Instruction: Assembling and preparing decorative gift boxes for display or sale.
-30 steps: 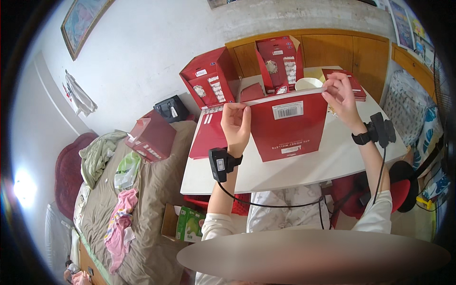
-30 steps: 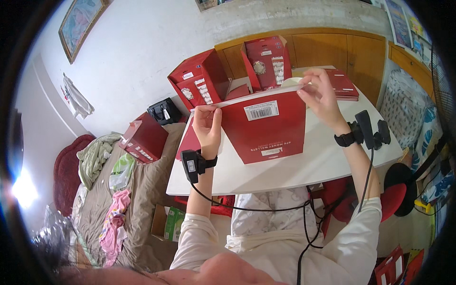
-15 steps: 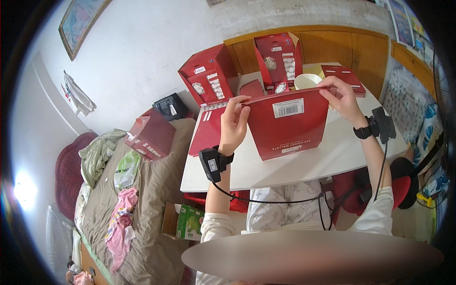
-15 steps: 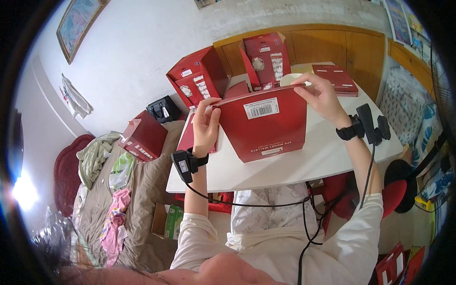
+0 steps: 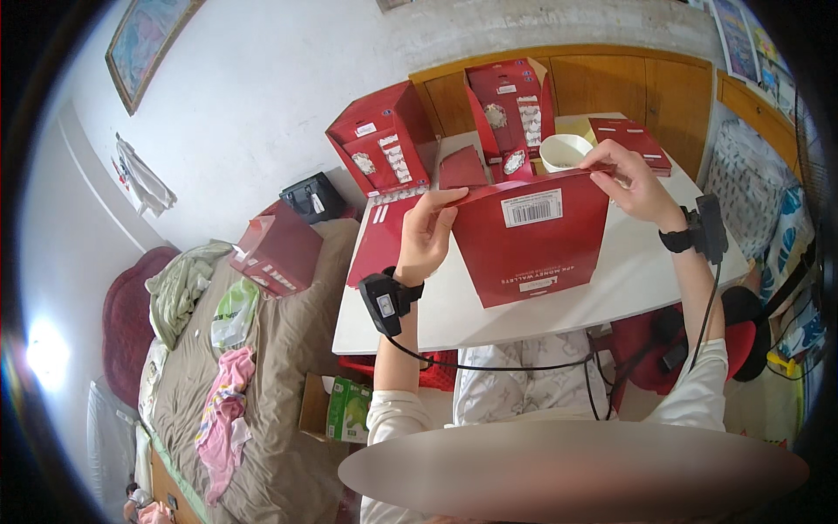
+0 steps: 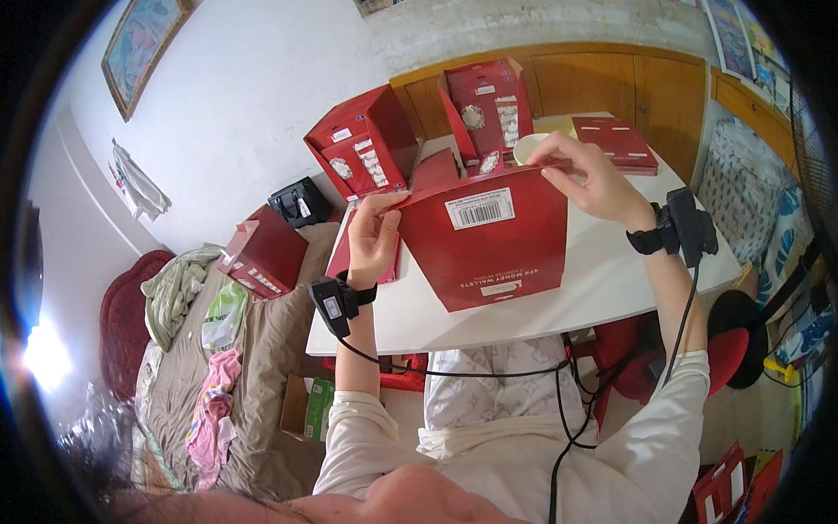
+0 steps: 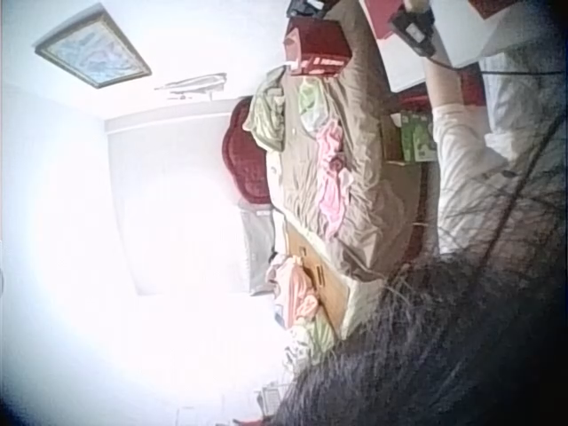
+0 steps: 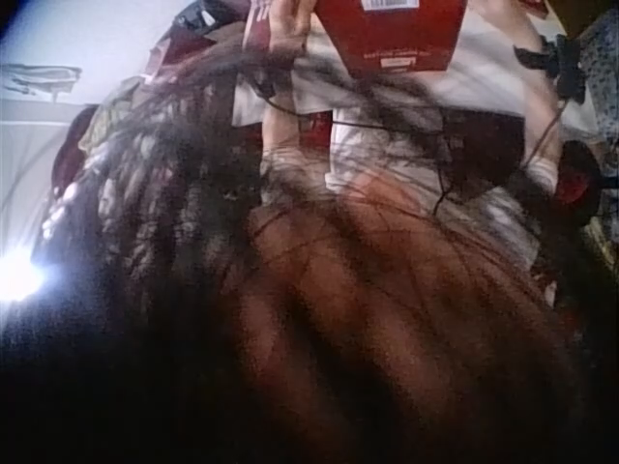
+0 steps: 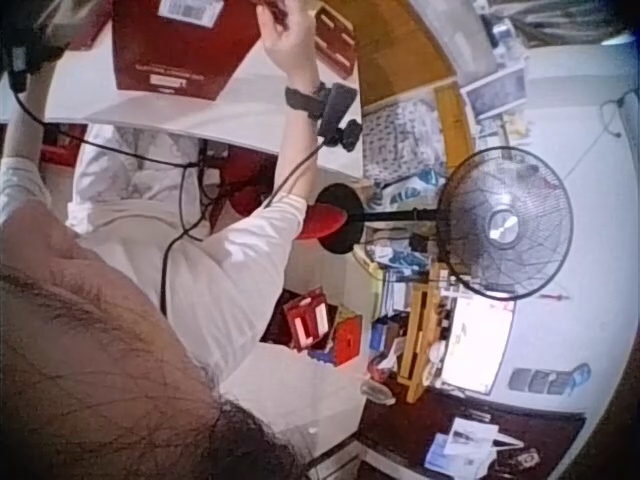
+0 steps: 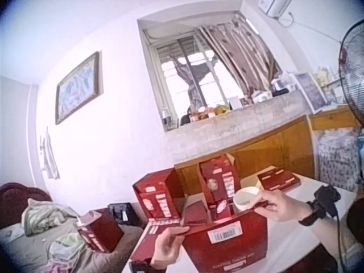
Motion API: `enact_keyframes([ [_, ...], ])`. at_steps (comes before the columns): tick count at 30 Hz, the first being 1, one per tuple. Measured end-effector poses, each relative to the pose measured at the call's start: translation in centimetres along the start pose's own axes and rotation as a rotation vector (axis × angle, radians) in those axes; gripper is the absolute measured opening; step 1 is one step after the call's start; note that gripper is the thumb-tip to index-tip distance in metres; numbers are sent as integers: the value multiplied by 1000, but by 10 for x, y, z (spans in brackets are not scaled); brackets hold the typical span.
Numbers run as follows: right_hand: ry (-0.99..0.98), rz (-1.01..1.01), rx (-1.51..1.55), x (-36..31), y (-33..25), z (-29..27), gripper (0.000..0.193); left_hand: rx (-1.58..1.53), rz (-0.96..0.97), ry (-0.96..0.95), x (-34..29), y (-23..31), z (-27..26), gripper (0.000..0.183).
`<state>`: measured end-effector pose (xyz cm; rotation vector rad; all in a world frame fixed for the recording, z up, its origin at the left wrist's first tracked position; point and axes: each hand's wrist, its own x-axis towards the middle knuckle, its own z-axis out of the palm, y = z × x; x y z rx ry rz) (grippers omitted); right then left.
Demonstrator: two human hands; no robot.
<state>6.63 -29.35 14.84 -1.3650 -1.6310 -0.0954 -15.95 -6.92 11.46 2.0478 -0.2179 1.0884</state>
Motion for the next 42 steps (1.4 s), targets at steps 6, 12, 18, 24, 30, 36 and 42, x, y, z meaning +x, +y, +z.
enact_keyframes([
  [6,-139,-82,-37,5,-13,-5,23,49,125,-7,0,0,1,17],
  [12,-86,-176,10,4,-4,0,25,40,102,-61,2,3,-4,16],
  [18,-43,-197,-62,5,-3,5,26,-158,80,-52,2,21,1,20],
  [24,-49,-211,-88,6,-5,8,26,53,-124,53,17,30,12,20],
  [30,-49,-231,-88,5,-5,8,25,160,-242,-75,19,39,9,17],
  [36,-72,-220,-30,1,-5,13,14,165,-149,-101,15,30,9,17],
  [42,25,-30,80,5,-8,16,20,195,-134,-95,17,33,8,16],
])
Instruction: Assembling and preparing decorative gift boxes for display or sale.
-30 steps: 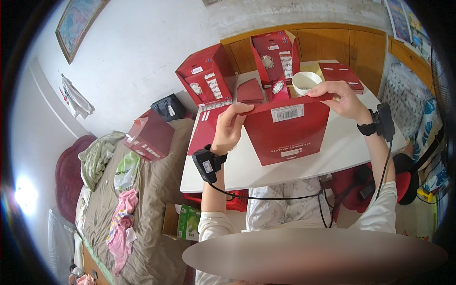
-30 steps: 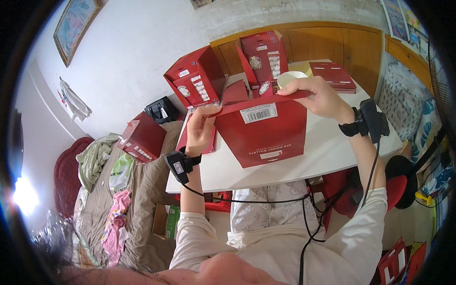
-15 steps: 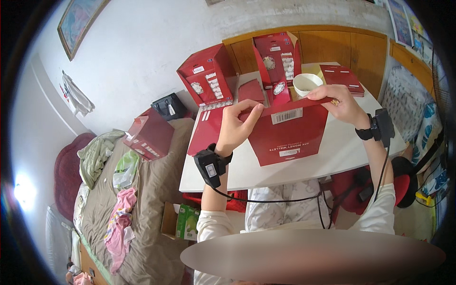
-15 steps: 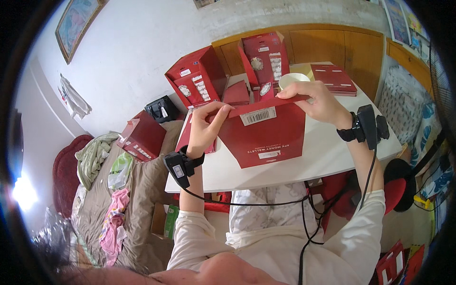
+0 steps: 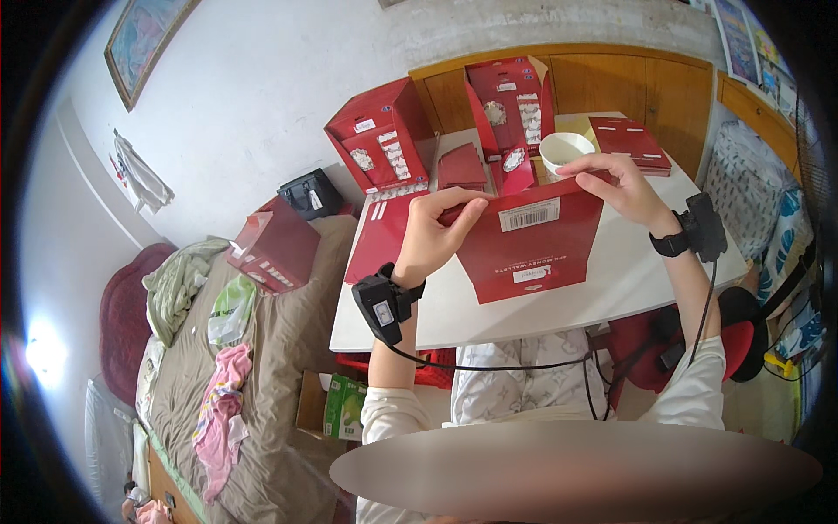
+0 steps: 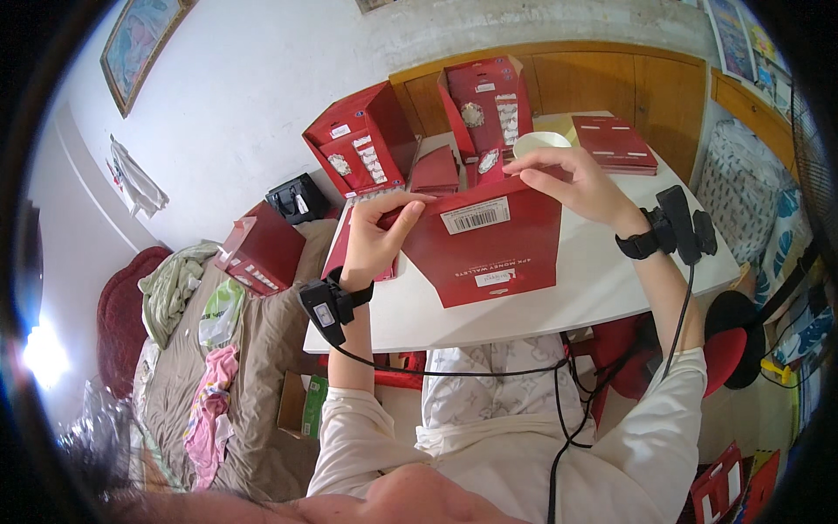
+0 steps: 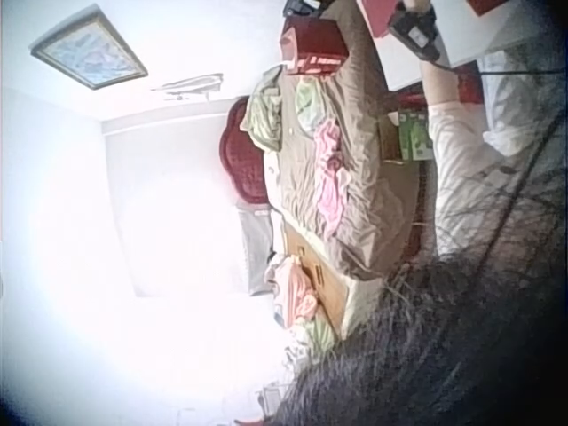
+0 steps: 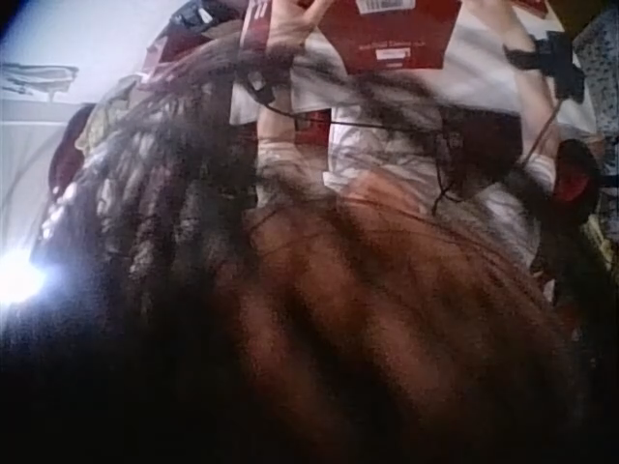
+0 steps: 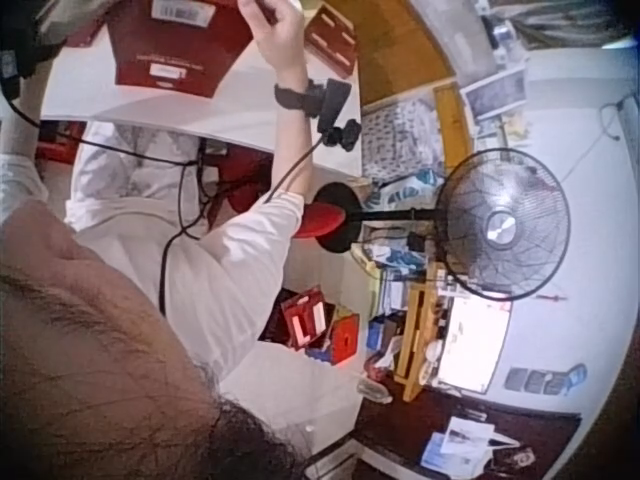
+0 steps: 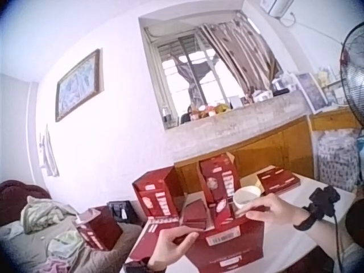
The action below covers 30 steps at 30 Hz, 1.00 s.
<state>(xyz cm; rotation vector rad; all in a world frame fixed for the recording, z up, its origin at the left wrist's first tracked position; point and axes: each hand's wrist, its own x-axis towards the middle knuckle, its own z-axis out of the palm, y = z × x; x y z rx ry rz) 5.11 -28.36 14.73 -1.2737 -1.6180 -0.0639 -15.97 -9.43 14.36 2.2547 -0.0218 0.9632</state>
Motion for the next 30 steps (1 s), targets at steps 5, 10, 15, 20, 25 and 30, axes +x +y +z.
enact_keyframes([
  [5,-104,102,11,2,-11,-5,16,-38,-2,-22,-2,4,-2,16],
  [10,-113,129,44,1,-21,-7,15,-28,10,-20,-2,11,-3,15],
  [15,-144,163,78,1,-26,-10,15,-5,13,-40,-1,18,-6,13],
  [20,-166,137,40,-3,-36,-7,13,258,161,-183,3,40,-13,17],
  [25,-121,47,-66,-7,-44,-1,12,450,222,-306,8,51,-6,19],
  [30,-127,-169,-177,-20,-44,1,18,515,297,-252,-9,49,6,27],
])
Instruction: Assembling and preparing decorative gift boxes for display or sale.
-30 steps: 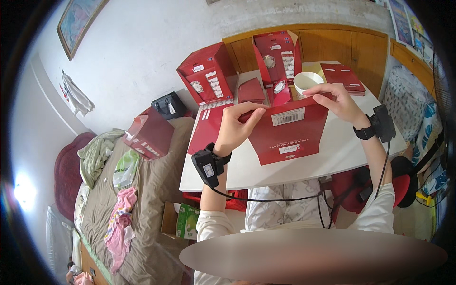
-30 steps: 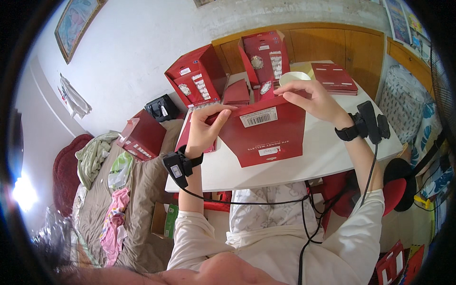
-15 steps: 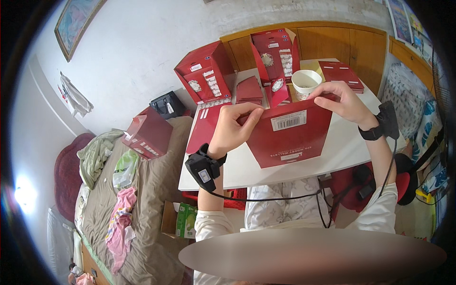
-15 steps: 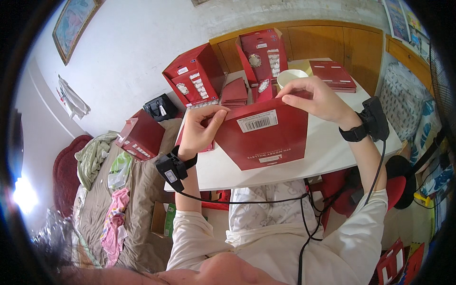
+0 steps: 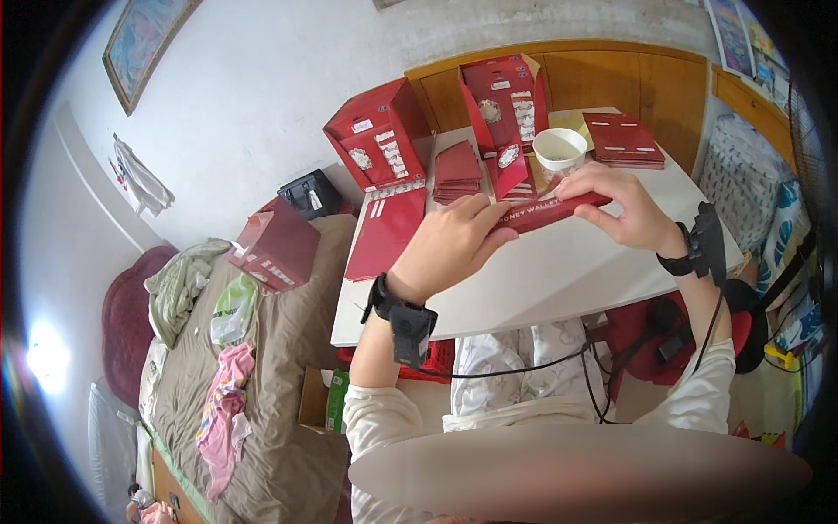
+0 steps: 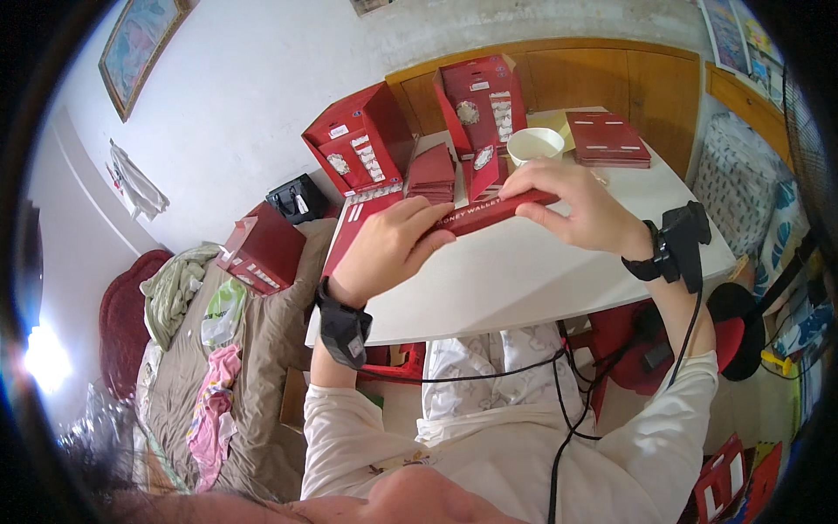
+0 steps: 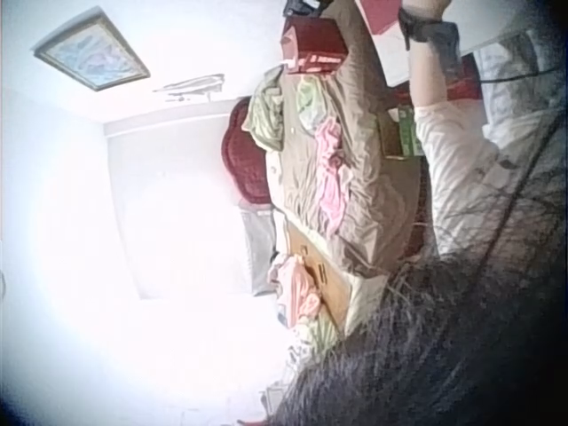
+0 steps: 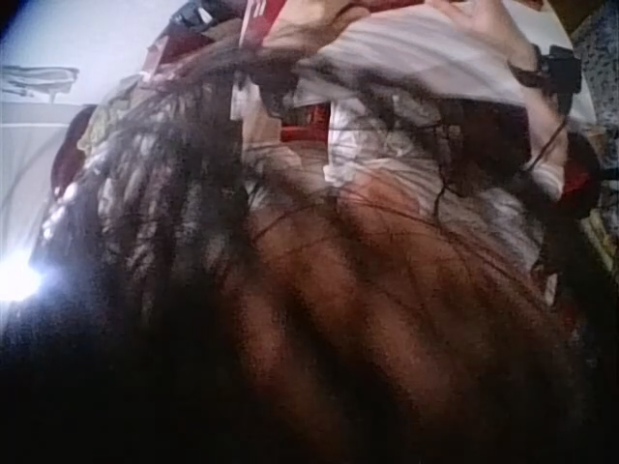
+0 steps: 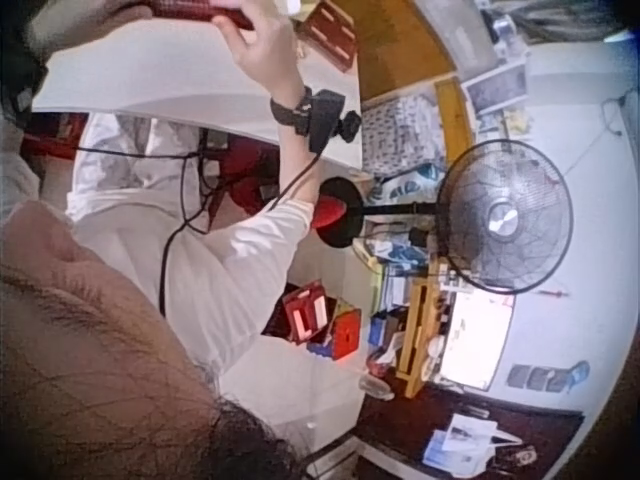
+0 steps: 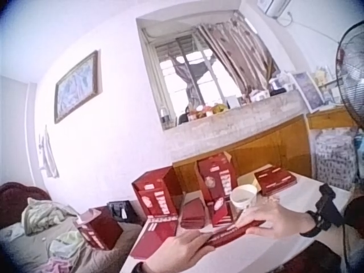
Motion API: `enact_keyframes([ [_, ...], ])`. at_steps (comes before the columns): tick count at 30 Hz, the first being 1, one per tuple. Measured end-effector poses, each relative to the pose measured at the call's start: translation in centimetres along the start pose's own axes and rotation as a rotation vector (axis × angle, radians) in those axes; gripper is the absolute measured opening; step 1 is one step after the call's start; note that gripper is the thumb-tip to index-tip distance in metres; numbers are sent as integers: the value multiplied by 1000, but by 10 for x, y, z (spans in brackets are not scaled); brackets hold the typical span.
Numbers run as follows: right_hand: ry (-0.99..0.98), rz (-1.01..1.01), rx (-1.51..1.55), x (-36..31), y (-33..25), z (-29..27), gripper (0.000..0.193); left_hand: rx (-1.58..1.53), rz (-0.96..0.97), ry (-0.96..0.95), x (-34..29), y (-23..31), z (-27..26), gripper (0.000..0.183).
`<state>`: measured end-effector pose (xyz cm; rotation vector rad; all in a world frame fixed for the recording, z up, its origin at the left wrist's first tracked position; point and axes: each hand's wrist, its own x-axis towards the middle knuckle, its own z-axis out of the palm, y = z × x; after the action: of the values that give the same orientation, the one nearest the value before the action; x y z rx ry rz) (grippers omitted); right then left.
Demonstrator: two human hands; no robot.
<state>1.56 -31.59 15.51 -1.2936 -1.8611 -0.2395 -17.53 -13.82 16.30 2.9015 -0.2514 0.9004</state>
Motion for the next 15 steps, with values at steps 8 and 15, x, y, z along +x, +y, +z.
enact_keyframes([
  [8,-123,101,-18,-55,3,39,33,148,19,109,-48,12,70,44],
  [15,-123,164,-79,-104,19,83,32,113,-68,121,-92,19,144,41],
])
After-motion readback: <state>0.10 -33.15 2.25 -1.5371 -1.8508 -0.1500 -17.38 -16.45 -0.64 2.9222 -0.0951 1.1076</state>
